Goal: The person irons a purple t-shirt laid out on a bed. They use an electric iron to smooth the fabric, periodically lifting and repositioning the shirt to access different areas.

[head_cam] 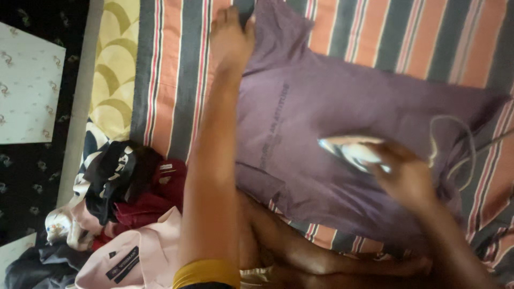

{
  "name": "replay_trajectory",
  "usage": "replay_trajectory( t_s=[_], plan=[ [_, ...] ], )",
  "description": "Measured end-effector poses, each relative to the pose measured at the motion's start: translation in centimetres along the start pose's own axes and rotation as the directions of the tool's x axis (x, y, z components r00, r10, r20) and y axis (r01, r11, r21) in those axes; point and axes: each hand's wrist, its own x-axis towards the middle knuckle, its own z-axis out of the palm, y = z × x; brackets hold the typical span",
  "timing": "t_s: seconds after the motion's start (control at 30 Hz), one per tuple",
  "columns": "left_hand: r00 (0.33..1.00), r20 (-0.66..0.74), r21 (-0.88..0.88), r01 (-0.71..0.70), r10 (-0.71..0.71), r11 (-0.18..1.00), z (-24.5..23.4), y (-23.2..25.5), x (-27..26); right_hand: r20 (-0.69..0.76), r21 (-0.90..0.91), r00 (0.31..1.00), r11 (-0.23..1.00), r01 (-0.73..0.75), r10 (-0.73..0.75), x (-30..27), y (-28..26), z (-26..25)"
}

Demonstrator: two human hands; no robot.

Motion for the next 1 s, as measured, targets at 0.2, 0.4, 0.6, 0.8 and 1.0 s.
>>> replay_trajectory(
  t_s=[0.2, 0.4, 0.6, 0.8, 1.0],
  plan=[
    [0.938, 0.329, 0.060, 0.098, -0.112, 0.993, -6.4, -2.7, -5.8, -0.115, -0.017, 0.989, 0.995, 0.093, -0.095, 4.0, -4.2, 1.1],
    [0.962, 0.267, -0.089, 0.084, -0.058, 0.993, -7.0, -4.7, -7.9, -0.193, -0.039, 0.970, 0.989, 0.144, -0.149, 10.1, -8.7, 2.6],
    [0.969, 0.160, -0.124, 0.208, -0.187, 0.970, -6.5, -4.0, -9.1, -0.298, -0.105, 0.948, 0.991, 0.086, -0.114, 16.2, -9.8, 5.0],
    [0.944, 0.194, -0.057, 0.283, -0.268, 0.957, -9.4, -3.2, -9.1, -0.418, -0.125, 0.904, 0.991, 0.042, -0.091, 20.4, -9.7, 6.1],
    [0.869, 0.368, 0.024, 0.346, -0.330, 0.938, -9.5, -4.3, -9.2, -0.341, -0.144, 0.921, 0.979, 0.146, -0.187, 22.0, -10.2, 5.9]
  ],
)
